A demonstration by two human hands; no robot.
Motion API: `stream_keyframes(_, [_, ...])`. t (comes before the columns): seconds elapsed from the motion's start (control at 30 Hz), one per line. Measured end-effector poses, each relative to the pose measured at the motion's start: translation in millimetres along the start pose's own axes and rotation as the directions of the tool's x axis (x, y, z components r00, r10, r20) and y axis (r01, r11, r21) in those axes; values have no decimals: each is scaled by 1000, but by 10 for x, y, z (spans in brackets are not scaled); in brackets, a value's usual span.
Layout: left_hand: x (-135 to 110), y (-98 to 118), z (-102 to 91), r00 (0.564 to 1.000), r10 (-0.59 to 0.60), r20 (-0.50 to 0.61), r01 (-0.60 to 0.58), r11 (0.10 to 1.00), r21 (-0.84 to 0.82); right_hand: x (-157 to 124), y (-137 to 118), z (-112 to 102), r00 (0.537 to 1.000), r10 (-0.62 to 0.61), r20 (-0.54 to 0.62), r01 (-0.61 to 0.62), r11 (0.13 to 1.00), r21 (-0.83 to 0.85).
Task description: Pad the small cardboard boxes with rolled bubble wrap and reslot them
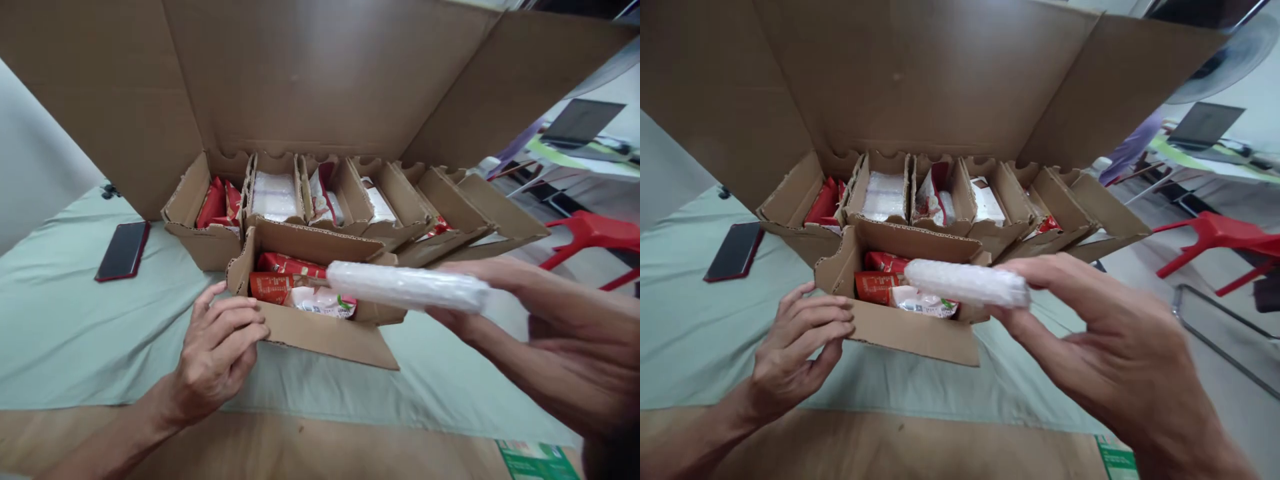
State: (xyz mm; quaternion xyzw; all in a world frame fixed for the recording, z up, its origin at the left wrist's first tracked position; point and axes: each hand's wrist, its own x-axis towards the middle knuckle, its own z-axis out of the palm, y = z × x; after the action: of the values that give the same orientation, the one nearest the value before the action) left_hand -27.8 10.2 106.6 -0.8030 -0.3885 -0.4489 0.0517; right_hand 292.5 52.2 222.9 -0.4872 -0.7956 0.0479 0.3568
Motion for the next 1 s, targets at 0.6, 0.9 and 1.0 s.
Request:
stream_keyframes(0.6, [-78, -21, 15, 995, -86, 43, 89, 993, -82, 883, -603, 1473, 626, -129, 769, 307, 947, -91])
stream_keyframes(0.9, [-57, -21, 18, 996, -88, -2, 87, 995, -53, 829, -623, 1589, 563, -269, 781, 476, 879, -40])
stream_keyframes(1.0, [-123, -13, -32, 979, -168, -112, 161, 985, -69, 721, -556, 1121, 749, -289, 596, 375, 927, -22])
